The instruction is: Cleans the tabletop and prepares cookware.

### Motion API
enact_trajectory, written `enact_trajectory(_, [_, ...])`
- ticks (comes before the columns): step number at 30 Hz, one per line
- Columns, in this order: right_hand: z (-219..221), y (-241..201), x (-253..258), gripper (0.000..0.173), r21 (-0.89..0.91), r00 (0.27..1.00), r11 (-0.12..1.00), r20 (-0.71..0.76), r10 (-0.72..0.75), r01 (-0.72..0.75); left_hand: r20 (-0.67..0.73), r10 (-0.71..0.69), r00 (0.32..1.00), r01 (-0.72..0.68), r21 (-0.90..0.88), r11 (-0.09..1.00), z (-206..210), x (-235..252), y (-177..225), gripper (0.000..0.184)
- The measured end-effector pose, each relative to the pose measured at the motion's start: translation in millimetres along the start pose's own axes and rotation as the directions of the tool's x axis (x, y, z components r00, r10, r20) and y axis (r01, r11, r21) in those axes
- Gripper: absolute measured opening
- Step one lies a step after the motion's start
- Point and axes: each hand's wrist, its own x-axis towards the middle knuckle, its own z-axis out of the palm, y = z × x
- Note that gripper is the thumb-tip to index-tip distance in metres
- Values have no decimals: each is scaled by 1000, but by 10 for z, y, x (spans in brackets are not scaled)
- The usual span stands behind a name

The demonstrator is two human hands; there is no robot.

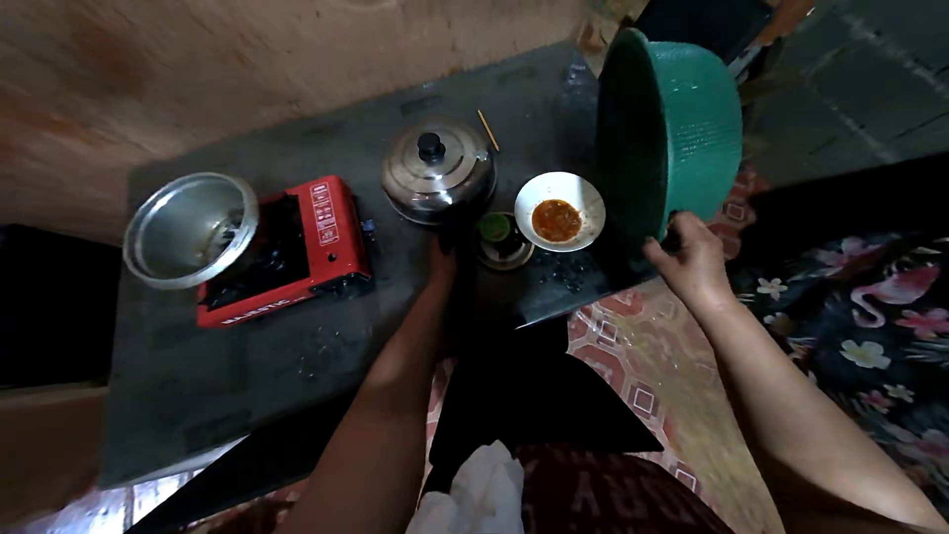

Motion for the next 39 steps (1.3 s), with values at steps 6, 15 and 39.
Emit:
enact_trajectory(6, [47,143,-126,23,31,1000,999,-1,-29,29,-118,-9,993,45,309,950,-636,-304,-440,56])
enact_trajectory(15, [425,-40,-413,18,-181,945,951,258,-200,250,162,152,975,-218,559,800,-273,-782,-789,56])
enact_trajectory(39, [1397,295,-882,16,-307,882,855,366,-299,417,24,135,991,-132,431,893,114,208,-332,50])
